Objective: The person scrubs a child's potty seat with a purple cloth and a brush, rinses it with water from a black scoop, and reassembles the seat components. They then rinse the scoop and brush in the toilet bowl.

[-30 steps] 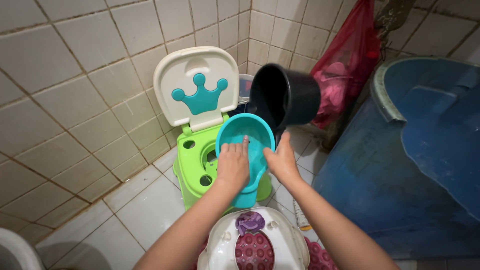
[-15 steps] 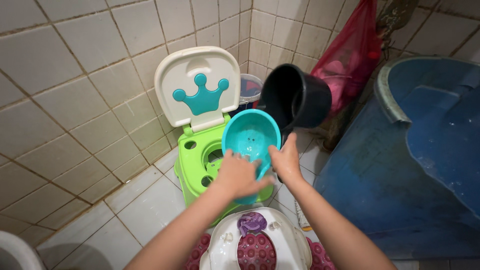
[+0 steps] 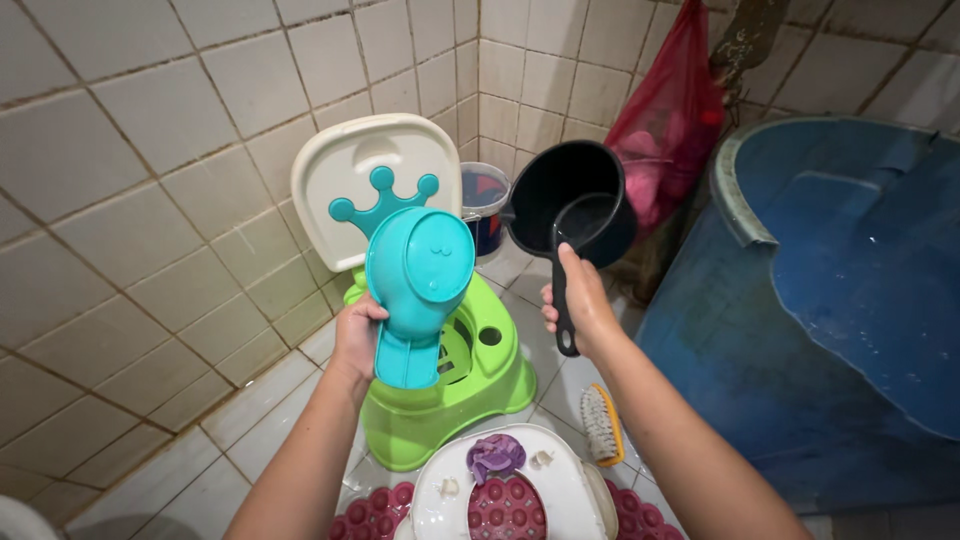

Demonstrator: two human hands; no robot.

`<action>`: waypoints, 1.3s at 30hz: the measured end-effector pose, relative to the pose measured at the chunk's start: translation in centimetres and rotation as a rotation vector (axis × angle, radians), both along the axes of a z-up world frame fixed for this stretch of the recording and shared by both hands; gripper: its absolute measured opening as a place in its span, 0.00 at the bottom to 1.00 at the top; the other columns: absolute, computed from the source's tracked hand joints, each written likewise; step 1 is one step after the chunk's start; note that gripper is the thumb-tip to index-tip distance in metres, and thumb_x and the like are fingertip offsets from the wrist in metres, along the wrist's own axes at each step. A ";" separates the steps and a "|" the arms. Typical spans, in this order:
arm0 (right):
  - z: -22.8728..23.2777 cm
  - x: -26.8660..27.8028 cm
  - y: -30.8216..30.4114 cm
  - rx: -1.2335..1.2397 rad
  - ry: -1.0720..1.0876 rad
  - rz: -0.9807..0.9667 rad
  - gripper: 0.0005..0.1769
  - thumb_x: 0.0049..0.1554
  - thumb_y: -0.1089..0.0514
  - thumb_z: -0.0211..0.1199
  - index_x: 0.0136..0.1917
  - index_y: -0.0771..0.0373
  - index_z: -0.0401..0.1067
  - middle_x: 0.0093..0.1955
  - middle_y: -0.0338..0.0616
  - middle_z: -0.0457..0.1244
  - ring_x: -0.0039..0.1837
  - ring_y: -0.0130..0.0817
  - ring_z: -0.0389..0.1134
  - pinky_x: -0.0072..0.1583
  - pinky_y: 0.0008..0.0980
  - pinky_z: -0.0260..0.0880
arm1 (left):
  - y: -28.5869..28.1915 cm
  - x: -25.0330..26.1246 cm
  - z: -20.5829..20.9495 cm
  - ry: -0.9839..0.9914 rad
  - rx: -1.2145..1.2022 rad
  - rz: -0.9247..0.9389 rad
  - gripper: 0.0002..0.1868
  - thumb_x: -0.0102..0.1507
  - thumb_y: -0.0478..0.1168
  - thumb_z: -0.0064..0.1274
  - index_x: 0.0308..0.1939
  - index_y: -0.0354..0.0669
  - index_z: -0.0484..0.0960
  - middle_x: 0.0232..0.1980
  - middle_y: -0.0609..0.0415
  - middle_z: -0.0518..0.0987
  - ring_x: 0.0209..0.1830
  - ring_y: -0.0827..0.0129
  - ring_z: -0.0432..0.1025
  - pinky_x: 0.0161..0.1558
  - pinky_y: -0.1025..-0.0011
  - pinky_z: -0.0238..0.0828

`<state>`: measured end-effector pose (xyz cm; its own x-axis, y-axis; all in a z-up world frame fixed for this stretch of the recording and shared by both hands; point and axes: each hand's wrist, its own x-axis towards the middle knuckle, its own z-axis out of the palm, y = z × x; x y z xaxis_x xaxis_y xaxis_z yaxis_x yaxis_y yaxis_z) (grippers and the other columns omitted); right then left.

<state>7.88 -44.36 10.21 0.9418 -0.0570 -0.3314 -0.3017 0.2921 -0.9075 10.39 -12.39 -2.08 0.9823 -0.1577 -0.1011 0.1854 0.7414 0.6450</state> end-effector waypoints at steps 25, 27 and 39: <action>-2.1 -1.6 0.5 -0.146 0.059 0.040 0.21 0.62 0.40 0.52 0.52 0.58 0.54 0.32 0.45 0.58 0.25 0.31 0.55 0.27 0.34 0.56 | -12.9 0.8 -7.8 -0.231 2.090 0.037 0.14 0.58 0.34 0.54 0.47 0.34 0.76 0.41 0.39 0.84 0.41 0.47 0.81 0.41 0.54 0.79; -1.7 -1.8 0.3 -0.151 0.069 0.068 0.21 0.62 0.40 0.53 0.52 0.58 0.55 0.32 0.45 0.58 0.25 0.31 0.55 0.28 0.34 0.57 | -13.2 1.6 -8.1 -0.145 2.043 0.010 0.15 0.60 0.36 0.53 0.49 0.34 0.75 0.42 0.38 0.84 0.43 0.46 0.80 0.43 0.53 0.78; -4.8 -0.7 -1.8 -0.317 0.127 0.210 0.21 0.63 0.41 0.52 0.51 0.60 0.55 0.31 0.43 0.58 0.26 0.29 0.56 0.28 0.32 0.58 | -9.7 -9.5 -7.0 -1.092 1.594 -0.268 0.12 0.58 0.41 0.58 0.44 0.44 0.79 0.41 0.47 0.79 0.45 0.52 0.75 0.47 0.55 0.73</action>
<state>7.15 -46.16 5.46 0.8965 0.0146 -0.4427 -0.4405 -0.0766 -0.8945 0.94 -22.09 -9.13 0.6820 -0.6842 0.2584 -0.7038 -0.5178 0.4864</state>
